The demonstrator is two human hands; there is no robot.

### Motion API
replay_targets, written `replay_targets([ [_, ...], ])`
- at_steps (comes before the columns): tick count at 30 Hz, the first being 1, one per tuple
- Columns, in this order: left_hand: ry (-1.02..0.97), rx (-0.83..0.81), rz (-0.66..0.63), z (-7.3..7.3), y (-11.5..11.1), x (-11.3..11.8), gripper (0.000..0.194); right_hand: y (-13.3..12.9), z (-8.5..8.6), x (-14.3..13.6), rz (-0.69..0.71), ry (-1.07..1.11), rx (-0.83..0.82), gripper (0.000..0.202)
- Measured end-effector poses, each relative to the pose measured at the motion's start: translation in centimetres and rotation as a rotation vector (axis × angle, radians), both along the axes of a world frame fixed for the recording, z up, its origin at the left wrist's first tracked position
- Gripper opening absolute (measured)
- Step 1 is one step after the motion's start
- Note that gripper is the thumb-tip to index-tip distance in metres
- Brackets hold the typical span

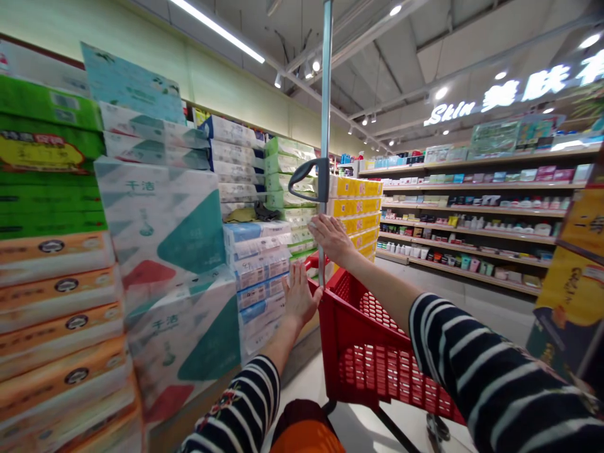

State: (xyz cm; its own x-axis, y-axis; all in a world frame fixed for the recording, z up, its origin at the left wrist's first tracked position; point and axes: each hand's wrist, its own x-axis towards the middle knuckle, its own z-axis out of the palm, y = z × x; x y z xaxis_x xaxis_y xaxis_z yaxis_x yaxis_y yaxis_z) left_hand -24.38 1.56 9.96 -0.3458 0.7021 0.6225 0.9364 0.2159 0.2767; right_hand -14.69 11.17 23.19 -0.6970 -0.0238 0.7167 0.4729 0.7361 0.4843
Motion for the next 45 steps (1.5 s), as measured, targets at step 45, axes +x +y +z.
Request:
replay_targets([
  [45, 0.158, -0.385, -0.186, -15.5, -4.4, 6.4, 0.069, -4.2, -30.2, 11.4, 0.091, -0.276, -0.444, 0.043],
])
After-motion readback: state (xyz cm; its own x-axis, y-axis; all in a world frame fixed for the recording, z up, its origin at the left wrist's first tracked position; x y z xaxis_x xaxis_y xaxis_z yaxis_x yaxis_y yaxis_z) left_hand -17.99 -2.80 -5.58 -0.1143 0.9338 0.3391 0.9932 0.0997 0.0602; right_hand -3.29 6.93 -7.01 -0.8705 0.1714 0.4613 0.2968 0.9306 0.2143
